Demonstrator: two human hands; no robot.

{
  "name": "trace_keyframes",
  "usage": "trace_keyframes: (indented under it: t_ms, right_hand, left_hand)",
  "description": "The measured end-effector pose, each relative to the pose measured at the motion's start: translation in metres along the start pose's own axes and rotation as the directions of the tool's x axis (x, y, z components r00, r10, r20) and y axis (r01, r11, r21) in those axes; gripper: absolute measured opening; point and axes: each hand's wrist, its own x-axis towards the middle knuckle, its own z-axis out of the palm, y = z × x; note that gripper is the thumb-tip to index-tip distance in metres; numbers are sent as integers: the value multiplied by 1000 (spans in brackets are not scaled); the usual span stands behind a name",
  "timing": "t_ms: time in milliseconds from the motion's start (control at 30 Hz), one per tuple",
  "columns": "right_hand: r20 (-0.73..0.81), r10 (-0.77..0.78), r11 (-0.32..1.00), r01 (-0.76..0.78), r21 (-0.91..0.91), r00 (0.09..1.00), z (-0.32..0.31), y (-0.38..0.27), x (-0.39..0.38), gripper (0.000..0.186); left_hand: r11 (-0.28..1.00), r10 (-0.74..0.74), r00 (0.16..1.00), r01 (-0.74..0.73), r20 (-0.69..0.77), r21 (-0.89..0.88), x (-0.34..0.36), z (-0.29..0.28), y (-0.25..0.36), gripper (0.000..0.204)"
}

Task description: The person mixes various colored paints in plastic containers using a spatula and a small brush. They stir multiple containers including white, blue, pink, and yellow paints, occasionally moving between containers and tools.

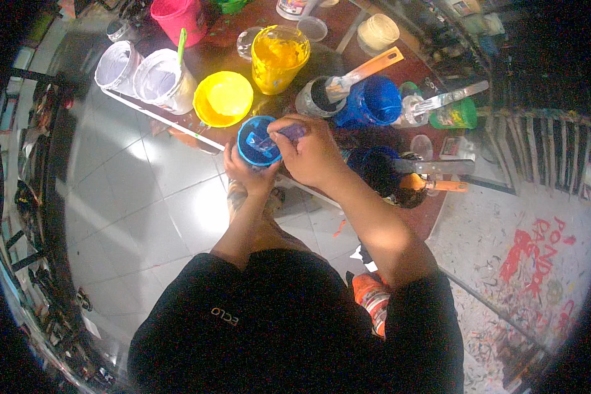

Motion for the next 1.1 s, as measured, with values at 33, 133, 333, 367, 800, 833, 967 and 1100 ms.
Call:
trace_keyframes:
  t_ms: [33,133,333,367,800,833,967,1100]
  right_hand:
    - [-42,-55,998,55,-5,998,1,0,1,7]
    - [-140,-157,988,156,-18,978,5,-2,1,7]
    - [-137,112,991,-101,84,984,7,-13,-3,7]
    - [-148,125,991,-115,74,981,14,-5,-5,7]
    - [-264,19,998,-3,59,964,20,-16,-9,6]
    - [-275,-48,998,54,14,960,18,-22,-11,6]
    - [-116,-110,994,111,-1,987,22,-12,-26,7]
    - [-240,53,998,-47,31,969,10,-18,-24,10]
  left_hand:
    - [1000,-5,1000,5,5,11,0,-2,-2,98]
    - [1000,22,1000,-22,4,11,2,0,-6,97]
    - [999,25,1000,-25,18,24,4,-4,-5,96]
    - [1000,24,999,-24,27,16,5,-4,-2,96]
    - [997,68,997,-70,40,33,5,-4,-11,99]
    - [997,68,996,-69,52,19,6,-6,-11,99]
    - [997,80,995,-80,60,-6,8,-6,-11,99]
    - [996,85,993,-87,82,24,9,-13,-11,97]
